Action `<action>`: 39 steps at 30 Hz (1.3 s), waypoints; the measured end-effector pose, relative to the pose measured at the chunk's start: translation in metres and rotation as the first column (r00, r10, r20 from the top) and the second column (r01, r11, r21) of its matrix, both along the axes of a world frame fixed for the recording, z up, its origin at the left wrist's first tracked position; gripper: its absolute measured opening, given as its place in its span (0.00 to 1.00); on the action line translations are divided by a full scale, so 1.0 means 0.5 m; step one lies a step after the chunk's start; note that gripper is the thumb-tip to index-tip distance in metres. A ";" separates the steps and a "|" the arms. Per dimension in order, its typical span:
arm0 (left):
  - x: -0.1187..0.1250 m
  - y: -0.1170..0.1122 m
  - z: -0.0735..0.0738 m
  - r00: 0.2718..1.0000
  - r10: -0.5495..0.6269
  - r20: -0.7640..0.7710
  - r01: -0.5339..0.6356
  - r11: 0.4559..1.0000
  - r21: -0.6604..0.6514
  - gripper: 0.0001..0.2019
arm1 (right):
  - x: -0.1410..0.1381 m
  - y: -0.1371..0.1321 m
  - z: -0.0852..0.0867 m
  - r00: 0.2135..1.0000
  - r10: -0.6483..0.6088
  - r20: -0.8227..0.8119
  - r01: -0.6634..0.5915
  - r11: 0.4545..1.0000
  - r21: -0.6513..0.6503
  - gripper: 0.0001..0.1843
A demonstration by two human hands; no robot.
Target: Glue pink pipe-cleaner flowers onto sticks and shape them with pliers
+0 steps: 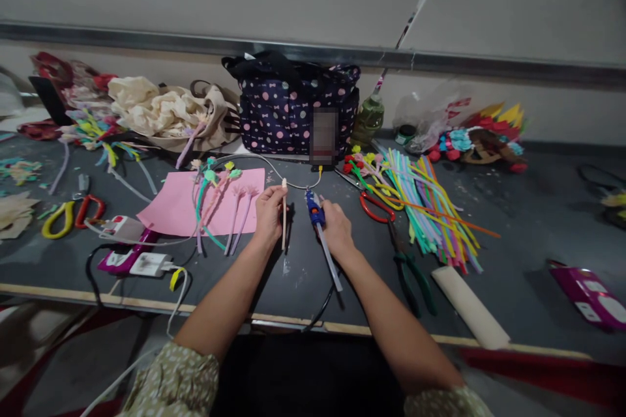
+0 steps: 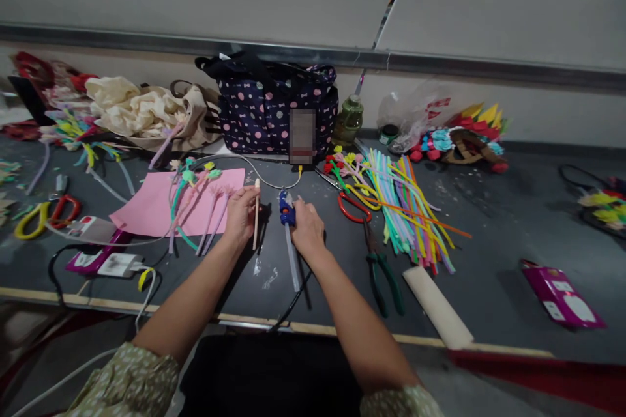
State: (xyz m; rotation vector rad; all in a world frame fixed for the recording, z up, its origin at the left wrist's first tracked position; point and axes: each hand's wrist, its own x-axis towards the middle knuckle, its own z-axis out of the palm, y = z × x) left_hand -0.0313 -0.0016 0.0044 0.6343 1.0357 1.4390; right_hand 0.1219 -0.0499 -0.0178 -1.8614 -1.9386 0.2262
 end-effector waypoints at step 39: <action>0.018 -0.011 -0.015 0.880 -0.451 -0.147 0.450 0.892 -0.039 0.10 | 0.040 0.014 -0.001 0.410 -0.084 -0.908 0.256 0.966 0.026 0.10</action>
